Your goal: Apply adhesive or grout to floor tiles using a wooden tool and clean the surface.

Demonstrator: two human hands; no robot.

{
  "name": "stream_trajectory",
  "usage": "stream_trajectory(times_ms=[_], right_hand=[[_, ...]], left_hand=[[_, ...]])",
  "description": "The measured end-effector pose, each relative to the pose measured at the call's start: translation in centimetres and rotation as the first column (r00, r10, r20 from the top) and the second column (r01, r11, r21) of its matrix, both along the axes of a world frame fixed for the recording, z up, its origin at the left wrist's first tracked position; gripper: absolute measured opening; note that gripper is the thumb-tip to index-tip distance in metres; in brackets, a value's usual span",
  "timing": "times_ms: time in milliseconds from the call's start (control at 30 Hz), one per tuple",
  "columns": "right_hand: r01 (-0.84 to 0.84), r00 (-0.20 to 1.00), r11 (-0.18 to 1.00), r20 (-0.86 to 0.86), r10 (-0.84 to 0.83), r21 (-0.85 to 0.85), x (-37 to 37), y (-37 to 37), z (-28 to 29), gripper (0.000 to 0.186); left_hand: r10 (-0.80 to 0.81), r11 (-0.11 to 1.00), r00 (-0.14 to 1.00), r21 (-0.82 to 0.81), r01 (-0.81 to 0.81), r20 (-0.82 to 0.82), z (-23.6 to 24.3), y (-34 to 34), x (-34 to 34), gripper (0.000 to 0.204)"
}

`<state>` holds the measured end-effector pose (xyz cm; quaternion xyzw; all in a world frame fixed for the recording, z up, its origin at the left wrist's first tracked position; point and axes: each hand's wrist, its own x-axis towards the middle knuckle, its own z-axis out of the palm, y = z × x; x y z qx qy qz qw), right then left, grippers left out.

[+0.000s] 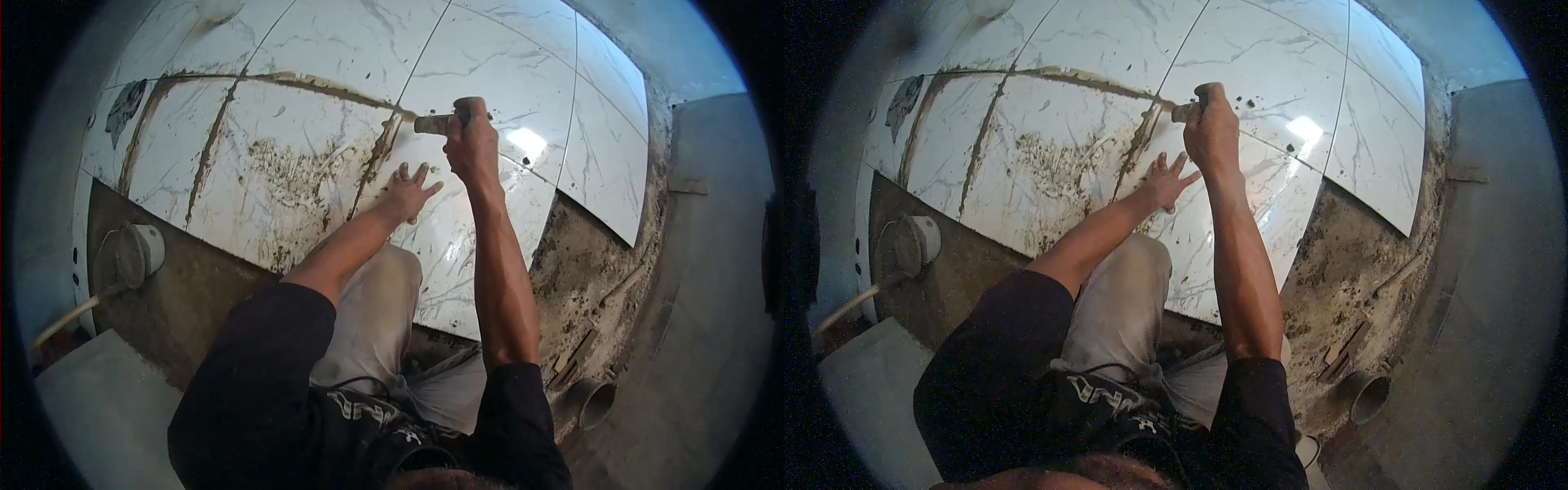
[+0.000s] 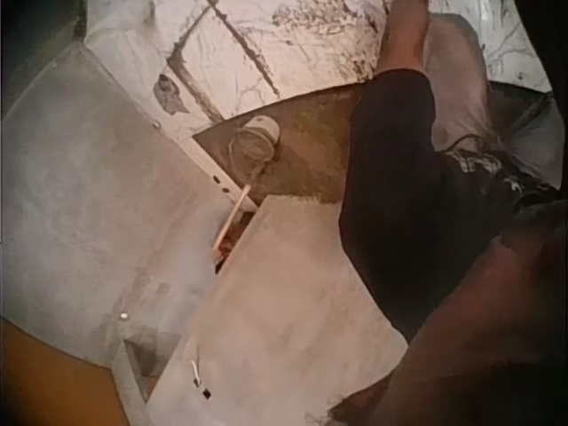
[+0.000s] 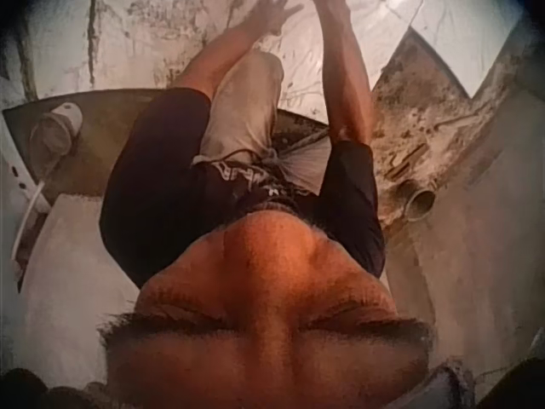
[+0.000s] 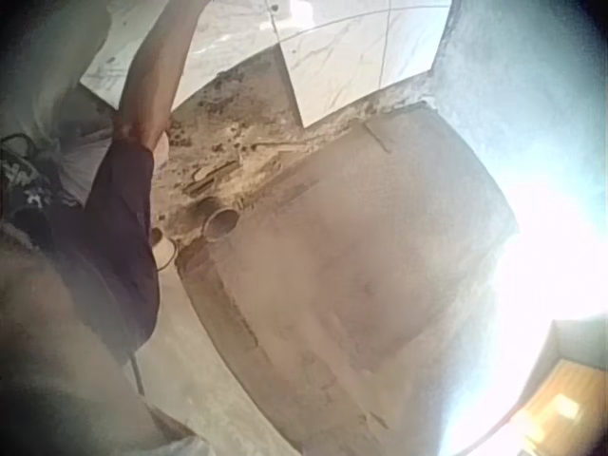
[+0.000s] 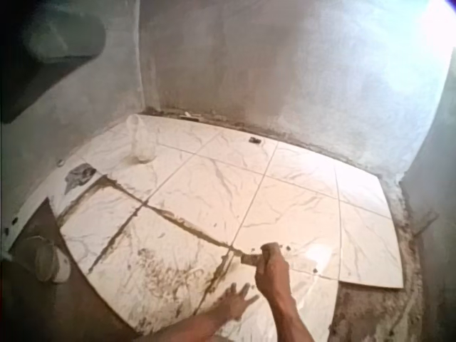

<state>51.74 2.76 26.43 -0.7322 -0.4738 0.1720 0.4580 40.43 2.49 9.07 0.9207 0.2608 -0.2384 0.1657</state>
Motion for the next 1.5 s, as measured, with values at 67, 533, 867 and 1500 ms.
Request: stream_trajectory(times_ms=[67,533,867,1500], right_hand=[[-0.02,0.998,0.997,0.053,0.024,-0.073,-0.1,0.6,-0.7,0.018],[0.242,0.966,0.91,-0.005,-0.258,-0.337,5.8,-10.2,3.4,0.022],[0.44,0.898,0.818,0.16,-0.41,-0.371,9.7,-20.5,3.1,0.022],[0.527,0.807,0.719,0.002,-0.59,-0.453,2.3,-35.0,4.2,0.024]], left_hand=[[-0.014,0.998,1.0,0.06,0.013,0.012,-0.2,0.7,0.3,0.116],[-0.003,0.999,1.0,0.032,0.003,-0.004,-0.7,0.7,0.2,0.119],[-0.018,1.0,0.998,0.002,0.018,-0.057,0.9,0.5,1.1,0.117],[-0.079,0.996,0.994,0.031,0.082,-0.078,-0.3,0.8,1.6,0.116]])
